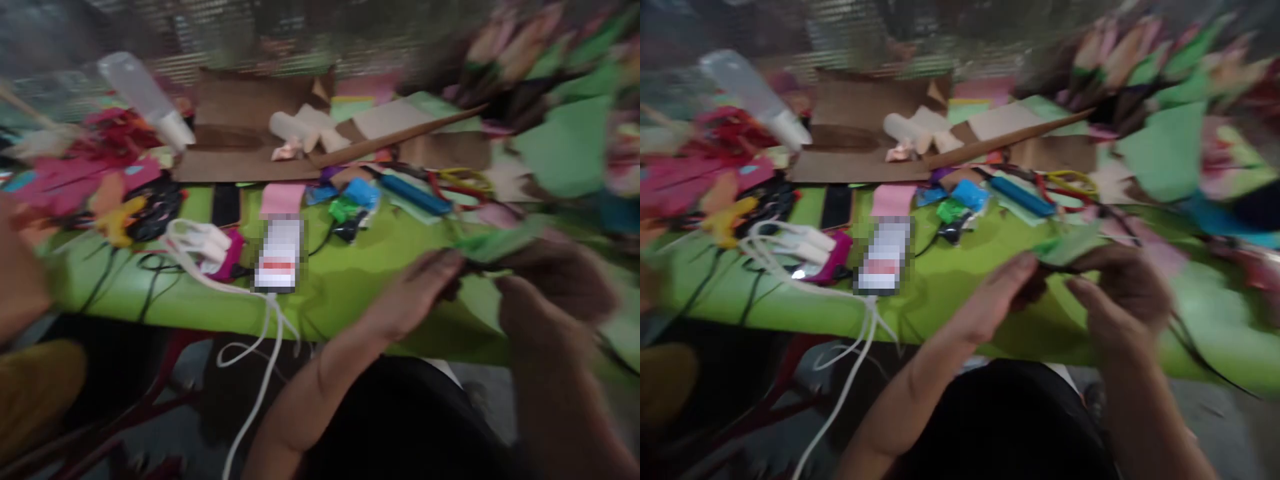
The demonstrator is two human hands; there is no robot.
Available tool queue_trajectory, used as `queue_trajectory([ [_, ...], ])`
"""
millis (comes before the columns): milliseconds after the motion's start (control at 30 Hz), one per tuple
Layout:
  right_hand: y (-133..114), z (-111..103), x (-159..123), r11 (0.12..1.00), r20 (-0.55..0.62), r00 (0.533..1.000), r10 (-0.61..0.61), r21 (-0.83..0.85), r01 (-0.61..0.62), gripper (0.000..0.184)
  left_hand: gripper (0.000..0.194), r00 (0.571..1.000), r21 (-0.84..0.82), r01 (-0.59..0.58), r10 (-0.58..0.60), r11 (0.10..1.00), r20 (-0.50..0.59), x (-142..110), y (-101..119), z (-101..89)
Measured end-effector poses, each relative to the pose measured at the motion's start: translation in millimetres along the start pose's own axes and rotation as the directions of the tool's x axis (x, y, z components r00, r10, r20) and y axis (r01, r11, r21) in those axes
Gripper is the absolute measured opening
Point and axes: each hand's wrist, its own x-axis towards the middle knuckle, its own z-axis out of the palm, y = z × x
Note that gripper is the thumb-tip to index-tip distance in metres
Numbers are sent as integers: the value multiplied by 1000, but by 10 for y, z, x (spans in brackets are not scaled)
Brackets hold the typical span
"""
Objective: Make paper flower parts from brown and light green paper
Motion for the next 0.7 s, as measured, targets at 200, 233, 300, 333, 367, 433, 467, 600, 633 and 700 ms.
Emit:
queue_trajectory([
  [200, -173, -58, 102, 992, 119, 988, -102, -66, 110, 22, 50, 999, -66, 30, -32, 997, -25, 151, -3, -65],
  [233, -195, -39, 113, 990, 131, 985, -110, -77, 121, 23, 49, 999, -68, 30, -31, 997, -22, 160, 10, -62],
  [300, -219, 5, 130, 987, 138, 983, -121, -89, 134, 25, 46, 999, -68, 33, -35, 997, -20, 157, 48, -48],
  [333, -222, 24, 137, 987, 135, 983, -123, -89, 135, 26, 45, 999, -64, 39, -40, 997, -18, 151, 68, -41],
  [367, -219, 39, 142, 988, 130, 984, -122, -82, 133, 27, 45, 999, -57, 48, -49, 997, -12, 145, 86, -35],
  [433, -205, 58, 153, 991, 122, 986, -112, -59, 120, 27, 44, 998, -41, 63, -63, 997, 7, 143, 111, -29],
  [467, -196, 62, 159, 993, 120, 987, -102, -44, 108, 27, 44, 997, -33, 69, -68, 997, 18, 147, 117, -30],
  [600, -160, 67, 183, 998, 132, 989, -65, 10, 64, 28, 45, 998, -12, 70, -70, 998, 7, 178, 113, -41],
  [633, -152, 70, 187, 997, 138, 988, -67, 33, 63, 27, 45, 998, -12, 66, -67, 998, -7, 185, 108, -43],
  [700, -134, 78, 191, 994, 148, 986, -81, 80, 70, 25, 44, 998, -13, 54, -54, 998, -25, 194, 97, -48],
])
